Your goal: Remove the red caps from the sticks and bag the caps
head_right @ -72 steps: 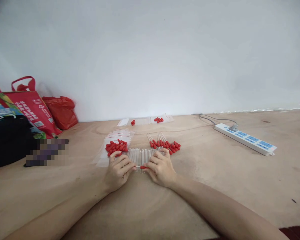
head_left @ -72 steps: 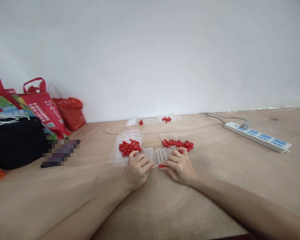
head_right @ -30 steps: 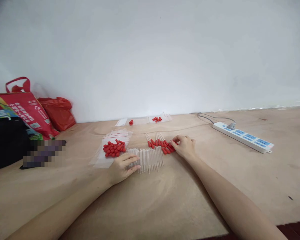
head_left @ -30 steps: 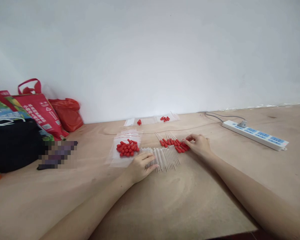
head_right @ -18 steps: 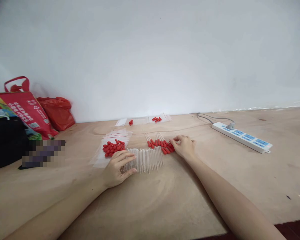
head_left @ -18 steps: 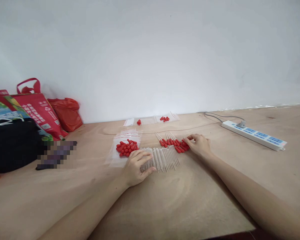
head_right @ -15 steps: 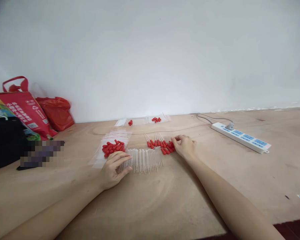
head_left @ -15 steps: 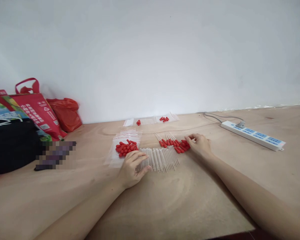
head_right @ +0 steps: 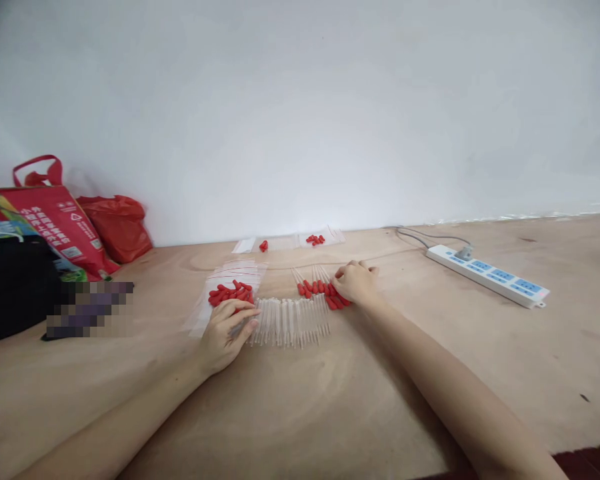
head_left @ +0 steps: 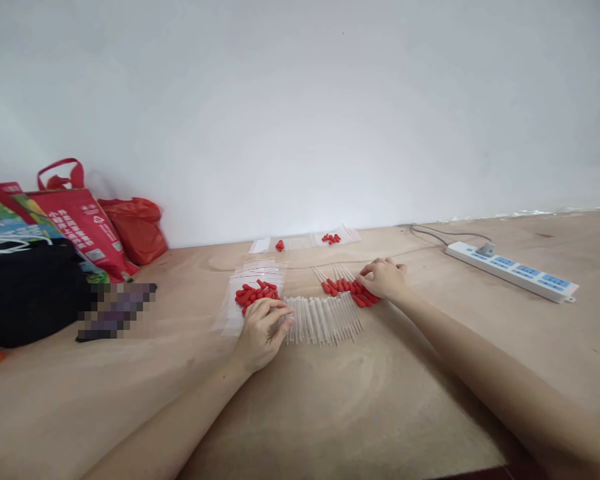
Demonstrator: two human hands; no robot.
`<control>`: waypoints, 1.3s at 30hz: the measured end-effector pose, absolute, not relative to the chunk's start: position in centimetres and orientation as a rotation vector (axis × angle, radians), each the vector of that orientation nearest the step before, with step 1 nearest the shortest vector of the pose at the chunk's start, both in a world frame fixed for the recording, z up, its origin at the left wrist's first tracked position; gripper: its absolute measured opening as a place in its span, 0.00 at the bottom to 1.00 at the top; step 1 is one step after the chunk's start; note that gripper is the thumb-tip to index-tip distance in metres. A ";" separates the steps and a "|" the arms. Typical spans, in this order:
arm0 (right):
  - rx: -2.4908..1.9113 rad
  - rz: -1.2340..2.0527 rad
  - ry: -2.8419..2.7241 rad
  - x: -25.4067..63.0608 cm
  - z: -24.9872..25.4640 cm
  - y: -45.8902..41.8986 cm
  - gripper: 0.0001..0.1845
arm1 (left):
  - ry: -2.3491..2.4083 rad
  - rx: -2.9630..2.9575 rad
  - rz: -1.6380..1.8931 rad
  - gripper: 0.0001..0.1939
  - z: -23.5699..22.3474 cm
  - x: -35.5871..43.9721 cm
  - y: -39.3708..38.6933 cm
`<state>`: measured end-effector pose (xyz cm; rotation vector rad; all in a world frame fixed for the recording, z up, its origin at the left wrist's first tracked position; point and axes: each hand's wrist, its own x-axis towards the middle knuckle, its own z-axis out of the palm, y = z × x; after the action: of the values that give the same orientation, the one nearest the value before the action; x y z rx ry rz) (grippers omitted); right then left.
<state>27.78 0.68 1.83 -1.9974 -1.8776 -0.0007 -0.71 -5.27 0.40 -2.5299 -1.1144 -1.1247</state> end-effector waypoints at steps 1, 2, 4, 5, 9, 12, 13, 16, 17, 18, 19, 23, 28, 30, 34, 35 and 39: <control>-2.035 0.015 -1.904 27.5 1.9 1.0 0.13 | -1.114 -2.532 -1.124 0.09 0.4 -0.7 -5.3; -2.070 0.044 -1.923 27.3 1.9 1.3 0.13 | -1.117 -2.534 -1.121 0.09 0.4 -0.8 -5.3; -2.124 0.120 -1.933 27.1 1.8 1.8 0.12 | -1.134 -2.539 -1.111 0.09 0.3 -0.8 -5.3; -2.143 0.155 -1.925 27.1 1.7 2.0 0.11 | -1.141 -2.540 -1.105 0.09 0.3 -0.8 -5.3; -2.183 0.225 -1.870 27.5 1.5 2.5 0.10 | -1.149 -2.548 -1.081 0.09 0.3 -0.7 -5.4; -2.181 0.268 -1.839 27.9 1.7 2.8 0.11 | -1.147 -2.560 -1.074 0.09 0.4 -0.7 -5.5; -2.174 0.286 -1.829 27.9 1.8 2.9 0.11 | -1.144 -2.563 -1.076 0.09 0.4 -0.6 -5.5; -2.121 0.356 -1.814 28.0 2.6 3.1 0.15 | -1.136 -2.560 -1.081 0.09 0.4 -0.7 -5.5; -2.088 0.378 -1.817 28.0 2.9 3.0 0.16 | -1.135 -2.557 -1.082 0.09 0.4 -0.7 -5.4; -2.051 0.393 -1.823 27.8 3.2 2.8 0.17 | -1.134 -2.554 -1.079 0.09 0.4 -0.7 -5.4; -2.016 0.403 -1.829 27.5 3.4 2.4 0.17 | -1.135 -2.552 -1.073 0.09 0.3 -0.7 -5.3; -1.651 0.358 -1.926 25.3 3.2 -1.0 0.14 | -1.145 -2.494 -1.044 0.16 0.4 -0.8 -5.2; -1.075 -0.219 -2.206 22.3 0.5 -6.0 0.08 | -1.014 -2.368 -0.980 0.19 0.6 -0.1 -5.5; -0.939 -0.370 -2.230 21.8 -0.3 -7.0 0.08 | -0.937 -2.393 -0.938 0.12 0.6 0.3 -5.8; -0.835 -0.430 -2.186 21.5 -0.9 -7.3 0.08 | -0.865 -2.468 -0.896 0.08 0.6 0.9 -6.3; -0.838 -0.427 -2.174 21.4 -0.9 -7.2 0.08 | -0.868 -2.473 -0.897 0.08 0.6 1.0 -6.4; -0.848 -0.430 -2.136 21.4 -0.7 -7.2 0.08 | -0.890 -2.480 -0.915 0.09 0.8 1.0 -6.7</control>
<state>21.37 -7.16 -0.74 -0.8483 -2.1359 -0.4299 1.04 -6.69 0.80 -2.4795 -0.8900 -0.9150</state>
